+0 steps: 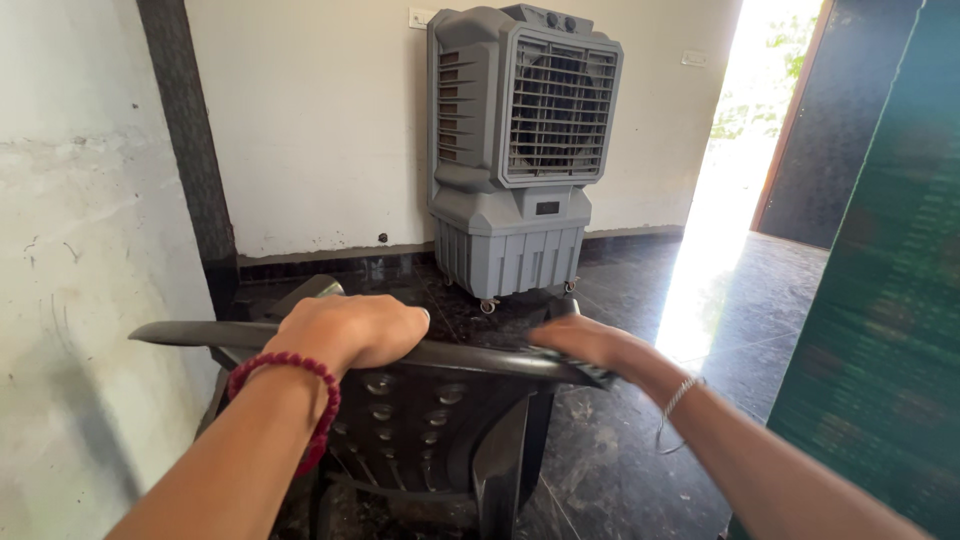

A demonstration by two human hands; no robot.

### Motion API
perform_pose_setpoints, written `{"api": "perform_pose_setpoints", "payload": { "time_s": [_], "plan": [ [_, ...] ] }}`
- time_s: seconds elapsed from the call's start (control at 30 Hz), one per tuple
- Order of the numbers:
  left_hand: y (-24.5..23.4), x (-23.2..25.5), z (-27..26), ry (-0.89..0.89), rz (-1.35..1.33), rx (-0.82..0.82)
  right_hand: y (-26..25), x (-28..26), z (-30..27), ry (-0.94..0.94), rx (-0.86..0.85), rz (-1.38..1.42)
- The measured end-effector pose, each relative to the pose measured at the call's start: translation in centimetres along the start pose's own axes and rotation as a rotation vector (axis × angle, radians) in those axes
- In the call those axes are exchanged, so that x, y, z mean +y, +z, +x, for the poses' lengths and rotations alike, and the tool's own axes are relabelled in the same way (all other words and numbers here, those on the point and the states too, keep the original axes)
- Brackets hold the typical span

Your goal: The person wipes a black plastic chair with a striped cloth, cleaning the seat, backrest, and armrests. The person repeatedly wipes the same areas and repositions the chair to access different sides.

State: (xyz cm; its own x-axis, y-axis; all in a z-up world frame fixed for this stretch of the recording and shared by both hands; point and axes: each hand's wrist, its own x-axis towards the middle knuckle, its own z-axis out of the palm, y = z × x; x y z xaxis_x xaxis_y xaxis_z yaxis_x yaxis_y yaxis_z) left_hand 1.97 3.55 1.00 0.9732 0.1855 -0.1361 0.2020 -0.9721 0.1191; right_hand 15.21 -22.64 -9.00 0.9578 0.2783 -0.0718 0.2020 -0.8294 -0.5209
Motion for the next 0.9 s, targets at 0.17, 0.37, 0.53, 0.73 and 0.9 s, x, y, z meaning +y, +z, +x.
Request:
{"api": "perform_pose_setpoints", "payload": {
  "time_s": [0.17, 0.37, 0.53, 0.73, 0.9],
  "plan": [
    [-0.2, 0.0, -0.1, -0.052, -0.100, 0.011, -0.5, 3.4, 1.2, 0.017, -0.039, -0.070],
    [0.0, 0.2, -0.1, -0.105, -0.114, 0.002, -1.2, -11.6, -9.0, -0.148, -0.033, 0.086],
    [0.0, 0.1, 0.2, -0.033, -0.029, 0.013, -0.5, -14.9, -11.2, -0.043, 0.073, -0.046],
    [-0.1, 0.0, 0.0, -0.018, -0.041, 0.011, 0.0, -0.4, 2.3, 0.073, -0.039, -0.086],
    [-0.4, 0.1, -0.3, -0.041, -0.084, 0.013, -0.1, 2.9, 4.1, 0.058, -0.047, -0.084]
  ]
}}
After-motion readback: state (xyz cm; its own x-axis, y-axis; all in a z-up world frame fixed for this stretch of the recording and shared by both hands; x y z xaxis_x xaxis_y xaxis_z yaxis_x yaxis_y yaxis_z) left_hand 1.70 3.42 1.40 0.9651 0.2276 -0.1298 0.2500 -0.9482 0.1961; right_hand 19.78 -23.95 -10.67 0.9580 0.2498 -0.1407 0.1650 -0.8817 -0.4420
